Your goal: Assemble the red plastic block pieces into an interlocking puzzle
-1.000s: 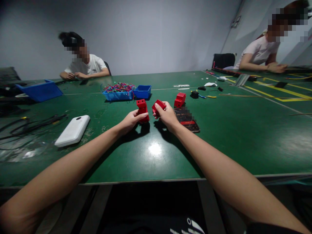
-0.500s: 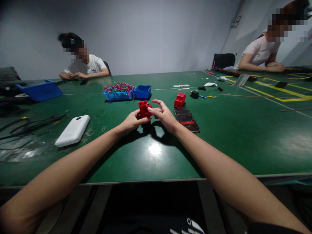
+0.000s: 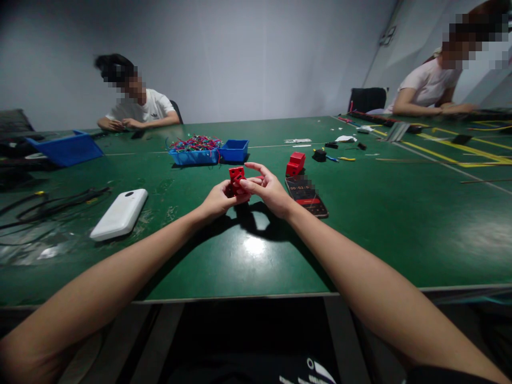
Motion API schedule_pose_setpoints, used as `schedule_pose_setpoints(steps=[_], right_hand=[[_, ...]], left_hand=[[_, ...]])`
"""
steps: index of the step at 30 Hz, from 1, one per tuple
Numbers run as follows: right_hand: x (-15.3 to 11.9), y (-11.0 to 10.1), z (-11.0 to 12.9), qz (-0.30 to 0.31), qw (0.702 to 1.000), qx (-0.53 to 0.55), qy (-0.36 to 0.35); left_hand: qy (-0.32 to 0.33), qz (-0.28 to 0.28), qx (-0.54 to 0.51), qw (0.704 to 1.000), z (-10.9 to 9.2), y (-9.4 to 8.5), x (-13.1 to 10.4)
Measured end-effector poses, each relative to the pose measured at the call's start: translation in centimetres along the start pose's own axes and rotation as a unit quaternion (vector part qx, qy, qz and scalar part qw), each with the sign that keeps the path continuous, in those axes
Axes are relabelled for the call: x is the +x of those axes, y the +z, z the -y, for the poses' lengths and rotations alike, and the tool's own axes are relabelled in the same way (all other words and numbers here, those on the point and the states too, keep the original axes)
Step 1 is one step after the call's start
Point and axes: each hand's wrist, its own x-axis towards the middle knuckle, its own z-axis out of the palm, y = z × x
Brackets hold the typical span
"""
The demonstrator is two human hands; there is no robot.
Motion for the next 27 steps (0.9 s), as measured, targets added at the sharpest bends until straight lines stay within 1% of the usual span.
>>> schedule_pose_setpoints(steps=[5, 10, 19, 22, 27], right_hand=[[0.09, -0.03, -0.16, 0.008, 1.000, 0.030, -0.003], [0.11, 0.10, -0.46, 0.017, 1.000, 0.013, -0.004], [0.11, 0.11, -0.29, -0.010, 0.999, -0.037, -0.019], [0.13, 0.03, -0.36, -0.013, 0.999, -0.031, -0.017], [0.11, 0.06, -0.54, -0.008, 1.000, -0.018, -0.017]], left_hand=[[-0.011, 0.011, -0.001, 1.000, -0.08, 0.16, -0.21], [-0.015, 0.022, -0.003, 1.000, -0.58, 0.39, -0.47], [-0.007, 0.040, 0.008, 0.999, -0.34, 0.03, -0.22], [-0.004, 0.051, -0.005, 0.999, -0.22, -0.07, -0.16], [-0.017, 0.049, -0.011, 0.999, -0.15, -0.15, -0.16]])
